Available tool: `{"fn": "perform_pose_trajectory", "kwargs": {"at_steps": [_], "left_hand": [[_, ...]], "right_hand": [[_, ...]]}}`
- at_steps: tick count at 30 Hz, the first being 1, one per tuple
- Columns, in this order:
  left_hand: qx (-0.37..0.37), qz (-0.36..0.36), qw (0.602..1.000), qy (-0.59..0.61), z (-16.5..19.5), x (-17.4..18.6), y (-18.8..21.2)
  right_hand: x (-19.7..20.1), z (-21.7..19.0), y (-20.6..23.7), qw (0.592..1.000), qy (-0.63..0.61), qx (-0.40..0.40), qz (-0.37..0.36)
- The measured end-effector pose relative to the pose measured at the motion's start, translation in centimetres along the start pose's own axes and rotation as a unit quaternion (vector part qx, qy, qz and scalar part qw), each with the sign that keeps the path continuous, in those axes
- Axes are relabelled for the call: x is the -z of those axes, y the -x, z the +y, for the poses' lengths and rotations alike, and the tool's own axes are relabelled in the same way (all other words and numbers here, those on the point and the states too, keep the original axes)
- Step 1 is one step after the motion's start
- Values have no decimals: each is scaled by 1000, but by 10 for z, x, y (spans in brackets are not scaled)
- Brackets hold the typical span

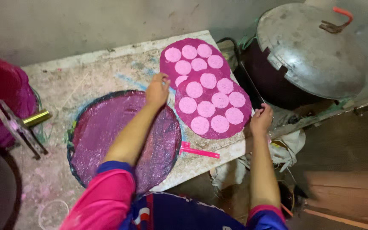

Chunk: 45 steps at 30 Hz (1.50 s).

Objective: The person scoops pink paste from a large plastic basin and packs it into a small ring mold set on a round board, then uses a wooden hand press to press the paste into a flat disc. They lift the press, release the molded disc onto the board alongside similar discs, and repeat the cycle, occasionally repositioning the ring mold.

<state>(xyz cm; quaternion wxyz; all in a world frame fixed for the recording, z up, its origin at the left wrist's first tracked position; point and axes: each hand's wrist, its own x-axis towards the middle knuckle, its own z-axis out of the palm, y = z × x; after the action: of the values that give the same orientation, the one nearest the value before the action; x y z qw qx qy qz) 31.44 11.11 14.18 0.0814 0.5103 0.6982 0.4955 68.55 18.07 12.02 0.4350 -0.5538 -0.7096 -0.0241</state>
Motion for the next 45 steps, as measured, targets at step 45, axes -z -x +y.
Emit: {"fn": "perform_pose_trajectory", "kwargs": {"at_steps": [45], "left_hand": [[192,-74,979,-5,-63,272,239]], "right_hand": [[-66,-408,99,533,-596,-34,-600]]}}
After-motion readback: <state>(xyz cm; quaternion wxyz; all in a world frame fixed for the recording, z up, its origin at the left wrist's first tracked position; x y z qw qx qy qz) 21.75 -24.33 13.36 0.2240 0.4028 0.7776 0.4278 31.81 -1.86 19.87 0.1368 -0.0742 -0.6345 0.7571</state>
